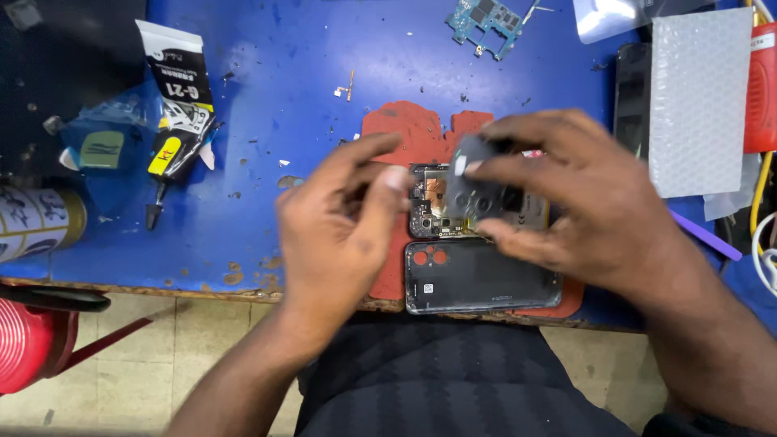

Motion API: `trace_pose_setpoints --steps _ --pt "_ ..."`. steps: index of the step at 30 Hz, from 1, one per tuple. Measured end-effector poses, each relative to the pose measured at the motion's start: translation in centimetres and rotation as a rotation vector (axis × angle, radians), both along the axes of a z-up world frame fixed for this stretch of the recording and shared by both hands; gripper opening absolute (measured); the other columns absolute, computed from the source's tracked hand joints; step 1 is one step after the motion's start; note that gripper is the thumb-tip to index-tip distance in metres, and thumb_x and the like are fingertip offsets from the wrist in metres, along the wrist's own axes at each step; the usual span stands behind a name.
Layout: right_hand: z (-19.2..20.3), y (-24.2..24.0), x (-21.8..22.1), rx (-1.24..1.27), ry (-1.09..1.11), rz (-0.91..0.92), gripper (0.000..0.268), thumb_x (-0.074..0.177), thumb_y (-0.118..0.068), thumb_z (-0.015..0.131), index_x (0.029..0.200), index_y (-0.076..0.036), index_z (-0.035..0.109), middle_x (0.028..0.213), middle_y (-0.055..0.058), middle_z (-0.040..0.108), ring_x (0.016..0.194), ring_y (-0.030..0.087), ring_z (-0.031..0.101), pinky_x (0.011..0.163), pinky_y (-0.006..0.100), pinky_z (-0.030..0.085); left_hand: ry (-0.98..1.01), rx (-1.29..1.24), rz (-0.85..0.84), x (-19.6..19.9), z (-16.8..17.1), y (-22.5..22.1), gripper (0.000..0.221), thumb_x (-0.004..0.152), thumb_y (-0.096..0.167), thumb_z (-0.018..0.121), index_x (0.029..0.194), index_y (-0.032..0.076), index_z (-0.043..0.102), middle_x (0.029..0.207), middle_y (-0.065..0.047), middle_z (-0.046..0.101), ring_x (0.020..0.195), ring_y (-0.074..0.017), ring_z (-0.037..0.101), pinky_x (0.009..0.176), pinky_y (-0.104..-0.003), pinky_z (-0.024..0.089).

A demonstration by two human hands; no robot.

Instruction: The person disassembles a smartphone, removes the battery, cleans the internal components with a cloth, and reassembles the device by placing the back cover and camera module back into position.

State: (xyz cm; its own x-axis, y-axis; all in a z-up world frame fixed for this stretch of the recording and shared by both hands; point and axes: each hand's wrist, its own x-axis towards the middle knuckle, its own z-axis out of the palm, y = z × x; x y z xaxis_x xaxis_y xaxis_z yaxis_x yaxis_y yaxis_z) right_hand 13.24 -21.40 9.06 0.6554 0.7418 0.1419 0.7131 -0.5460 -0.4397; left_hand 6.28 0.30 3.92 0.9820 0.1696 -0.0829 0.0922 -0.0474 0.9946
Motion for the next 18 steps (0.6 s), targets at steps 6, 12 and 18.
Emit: trace_pose_setpoints --steps 6,12,18 --pt "-2.1 0.4 -0.5 -0.072 0.183 0.106 0.043 0.069 -0.019 0.088 0.11 -0.011 0.075 0.131 0.013 0.064 0.119 0.032 0.063 0.089 0.043 0.056 -0.165 0.268 0.017 -2.1 -0.8 1.5 0.024 0.102 0.002 0.068 0.126 -0.001 0.068 0.097 -0.009 0.076 0.083 -0.0116 0.074 0.076 -0.025 0.059" --pt "-2.3 1.0 0.0 -0.064 0.178 0.161 0.039 0.072 -0.019 0.085 0.109 -0.013 0.076 0.133 0.014 0.063 0.123 0.035 0.06 0.092 0.045 0.055 -0.198 0.289 -0.036 -2.6 -1.5 1.8 0.026 0.099 -0.002 0.069 0.125 -0.001 0.068 0.105 -0.012 0.076 0.092 -0.0168 0.077 0.078 -0.027 0.061" --pt "-2.2 1.4 0.0 -0.085 0.178 0.152 0.037 0.074 -0.021 0.084 0.109 -0.013 0.077 0.132 0.014 0.064 0.124 0.035 0.061 0.093 0.046 0.055 -0.214 0.295 -0.065 -2.5 -1.8 1.9 0.026 0.099 -0.003 0.07 0.125 -0.001 0.067 0.106 -0.013 0.075 0.094 -0.0177 0.076 0.077 -0.027 0.061"
